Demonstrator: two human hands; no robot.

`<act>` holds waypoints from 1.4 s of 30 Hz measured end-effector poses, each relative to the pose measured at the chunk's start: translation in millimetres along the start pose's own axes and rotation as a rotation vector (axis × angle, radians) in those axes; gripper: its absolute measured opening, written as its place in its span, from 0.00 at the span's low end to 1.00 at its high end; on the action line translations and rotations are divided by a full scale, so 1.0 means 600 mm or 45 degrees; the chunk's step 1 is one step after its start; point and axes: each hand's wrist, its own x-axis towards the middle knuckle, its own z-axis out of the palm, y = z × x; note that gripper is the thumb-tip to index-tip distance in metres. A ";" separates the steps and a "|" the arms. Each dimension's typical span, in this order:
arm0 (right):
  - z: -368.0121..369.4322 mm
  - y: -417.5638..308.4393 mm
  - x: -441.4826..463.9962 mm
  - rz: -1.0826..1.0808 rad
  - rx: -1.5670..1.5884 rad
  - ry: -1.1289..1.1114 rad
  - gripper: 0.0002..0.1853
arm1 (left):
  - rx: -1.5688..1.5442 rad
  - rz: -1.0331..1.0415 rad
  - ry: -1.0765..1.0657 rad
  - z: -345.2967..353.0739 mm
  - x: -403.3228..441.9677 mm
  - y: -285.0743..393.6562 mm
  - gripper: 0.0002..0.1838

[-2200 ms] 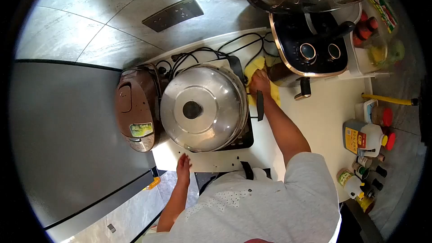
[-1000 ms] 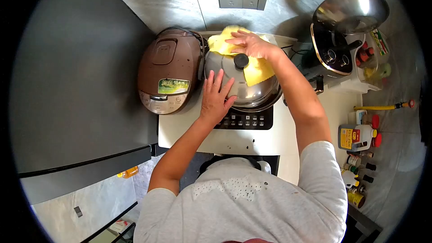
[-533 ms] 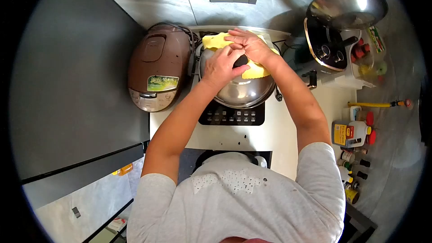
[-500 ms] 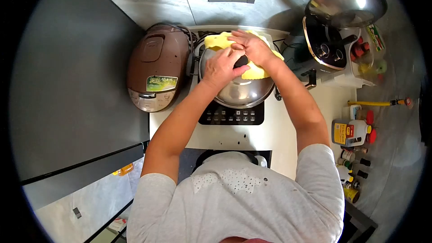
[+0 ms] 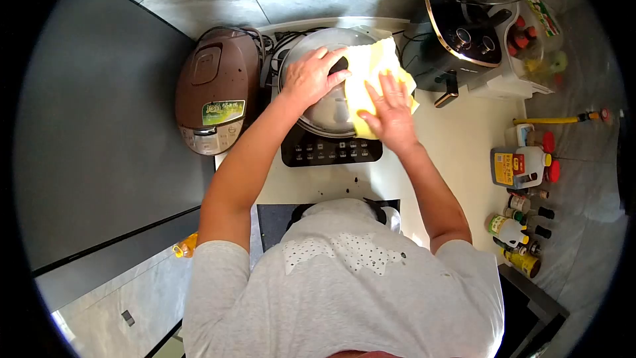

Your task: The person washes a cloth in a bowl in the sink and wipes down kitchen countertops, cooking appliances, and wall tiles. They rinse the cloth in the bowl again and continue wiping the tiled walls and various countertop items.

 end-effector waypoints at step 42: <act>-0.027 -0.206 0.125 1.161 2.585 0.110 0.20 | -0.374 -0.436 0.592 -0.105 -0.354 -0.110 0.07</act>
